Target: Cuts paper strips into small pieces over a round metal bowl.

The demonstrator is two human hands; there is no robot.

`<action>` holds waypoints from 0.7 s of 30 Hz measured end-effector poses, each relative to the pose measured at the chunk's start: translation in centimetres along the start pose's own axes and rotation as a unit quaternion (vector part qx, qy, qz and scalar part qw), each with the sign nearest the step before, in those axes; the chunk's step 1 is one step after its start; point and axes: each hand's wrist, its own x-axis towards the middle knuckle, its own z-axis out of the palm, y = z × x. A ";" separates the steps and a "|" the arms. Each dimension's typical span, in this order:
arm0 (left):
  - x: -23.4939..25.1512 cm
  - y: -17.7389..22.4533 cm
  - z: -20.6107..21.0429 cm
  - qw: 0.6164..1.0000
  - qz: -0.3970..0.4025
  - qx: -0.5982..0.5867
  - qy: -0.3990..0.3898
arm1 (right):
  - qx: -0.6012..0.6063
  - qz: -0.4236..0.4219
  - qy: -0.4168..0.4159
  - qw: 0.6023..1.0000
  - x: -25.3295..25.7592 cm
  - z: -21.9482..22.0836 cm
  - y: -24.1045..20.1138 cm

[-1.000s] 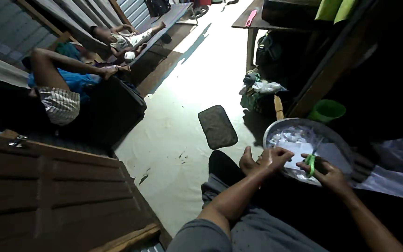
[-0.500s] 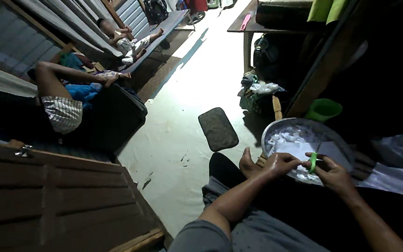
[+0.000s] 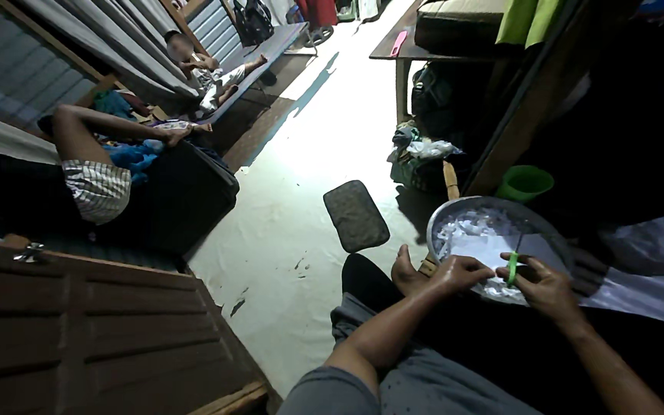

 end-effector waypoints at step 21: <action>-0.1 -0.3 -0.4 1.000 -0.011 -0.014 0.016 | 0.008 0.004 0.030 1.000 0.1 -0.5 -0.6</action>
